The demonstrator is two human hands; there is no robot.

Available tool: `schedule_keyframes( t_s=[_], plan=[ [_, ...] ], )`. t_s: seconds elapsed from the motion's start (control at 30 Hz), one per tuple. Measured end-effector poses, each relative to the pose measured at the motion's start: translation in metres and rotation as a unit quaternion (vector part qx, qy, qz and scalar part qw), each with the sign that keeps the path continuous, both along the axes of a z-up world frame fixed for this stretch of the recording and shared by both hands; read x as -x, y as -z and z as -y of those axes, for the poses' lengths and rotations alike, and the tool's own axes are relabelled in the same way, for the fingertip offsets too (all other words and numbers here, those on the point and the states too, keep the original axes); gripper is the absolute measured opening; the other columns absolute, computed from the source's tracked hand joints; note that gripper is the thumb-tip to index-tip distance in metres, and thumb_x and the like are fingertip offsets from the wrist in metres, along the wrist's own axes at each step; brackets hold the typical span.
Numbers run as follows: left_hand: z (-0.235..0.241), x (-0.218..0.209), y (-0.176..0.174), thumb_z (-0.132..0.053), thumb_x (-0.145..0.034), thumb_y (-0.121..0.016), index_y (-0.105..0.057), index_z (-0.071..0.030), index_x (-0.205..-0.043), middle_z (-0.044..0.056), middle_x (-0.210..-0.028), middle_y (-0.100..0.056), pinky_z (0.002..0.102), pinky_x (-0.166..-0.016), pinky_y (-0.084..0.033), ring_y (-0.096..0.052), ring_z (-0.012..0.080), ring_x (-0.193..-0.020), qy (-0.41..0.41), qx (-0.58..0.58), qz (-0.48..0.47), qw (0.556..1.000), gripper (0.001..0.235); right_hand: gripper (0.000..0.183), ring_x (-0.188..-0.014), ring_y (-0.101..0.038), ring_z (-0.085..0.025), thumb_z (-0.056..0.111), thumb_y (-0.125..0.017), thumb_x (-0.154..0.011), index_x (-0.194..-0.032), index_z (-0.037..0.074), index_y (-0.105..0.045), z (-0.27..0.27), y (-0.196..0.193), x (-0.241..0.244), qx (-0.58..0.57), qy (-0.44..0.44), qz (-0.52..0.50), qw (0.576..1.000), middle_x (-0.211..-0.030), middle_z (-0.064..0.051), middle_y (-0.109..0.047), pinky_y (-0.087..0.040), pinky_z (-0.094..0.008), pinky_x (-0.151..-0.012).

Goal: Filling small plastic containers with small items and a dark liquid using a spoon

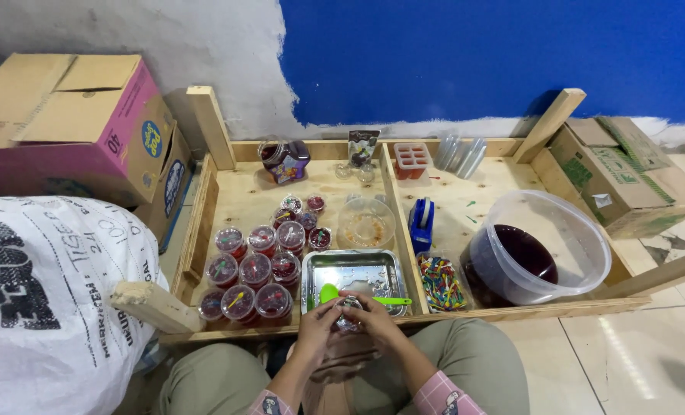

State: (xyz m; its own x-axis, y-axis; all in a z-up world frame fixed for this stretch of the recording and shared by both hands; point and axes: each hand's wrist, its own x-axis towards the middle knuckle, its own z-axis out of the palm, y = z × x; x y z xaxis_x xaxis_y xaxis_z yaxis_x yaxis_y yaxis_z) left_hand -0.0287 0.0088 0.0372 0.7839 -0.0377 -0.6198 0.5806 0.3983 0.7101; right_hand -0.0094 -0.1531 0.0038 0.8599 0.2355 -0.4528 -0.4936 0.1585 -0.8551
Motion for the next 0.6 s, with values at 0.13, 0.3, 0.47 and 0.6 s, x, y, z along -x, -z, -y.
schedule_keyframes(
  t_s=[0.13, 0.3, 0.47, 0.6],
  plan=[
    [-0.002, -0.008, 0.045, -0.006, -0.095, -0.069, -0.077, -0.005, -0.126, 0.012, -0.099, -0.070, 0.030, -0.067, -0.055, -0.060, 0.0178, -0.083, -0.004, -0.017, 0.062, 0.998, 0.032, 0.044, -0.095, -0.067, -0.017, 0.018, -0.070, -0.093, -0.137, 0.011, -0.068, -0.002, 0.027, -0.004, 0.044, -0.004, 0.071, 0.997, -0.113, -0.008, -0.075, -0.063, -0.031, -0.075],
    [-0.006, -0.010, 0.035, -0.006, -0.095, -0.067, -0.075, -0.003, -0.129, 0.011, -0.108, -0.078, 0.026, -0.079, -0.056, -0.069, 0.0155, -0.089, 0.007, -0.124, 0.092, 0.988, 0.035, 0.034, -0.083, -0.071, -0.017, 0.029, -0.056, -0.098, -0.125, 0.011, -0.064, -0.016, 0.033, -0.001, 0.265, -0.022, 0.245, 0.932, -0.097, -0.007, -0.076, -0.056, -0.031, -0.076],
    [-0.006, -0.023, 0.046, -0.008, -0.096, -0.067, -0.076, -0.006, -0.130, 0.013, -0.103, -0.073, 0.028, -0.066, -0.059, -0.064, 0.0171, -0.081, -0.019, -0.058, 0.045, 0.997, 0.035, 0.036, -0.081, -0.071, -0.015, 0.029, -0.062, -0.096, -0.128, 0.011, -0.068, -0.013, 0.051, -0.020, 0.270, -0.027, 0.193, 0.943, -0.097, -0.005, -0.078, -0.056, -0.028, -0.074],
    [-0.003, -0.031, 0.046, -0.013, -0.097, -0.065, -0.071, -0.003, -0.133, 0.016, -0.115, -0.071, 0.034, -0.077, -0.063, -0.069, 0.0234, -0.095, -0.034, -0.026, 0.005, 0.999, 0.037, 0.031, -0.082, -0.065, -0.011, 0.016, -0.066, -0.097, -0.123, 0.006, -0.077, -0.001, 0.079, -0.043, 0.146, -0.009, 0.105, 0.984, -0.093, -0.004, -0.075, -0.054, -0.023, -0.076]
  ],
)
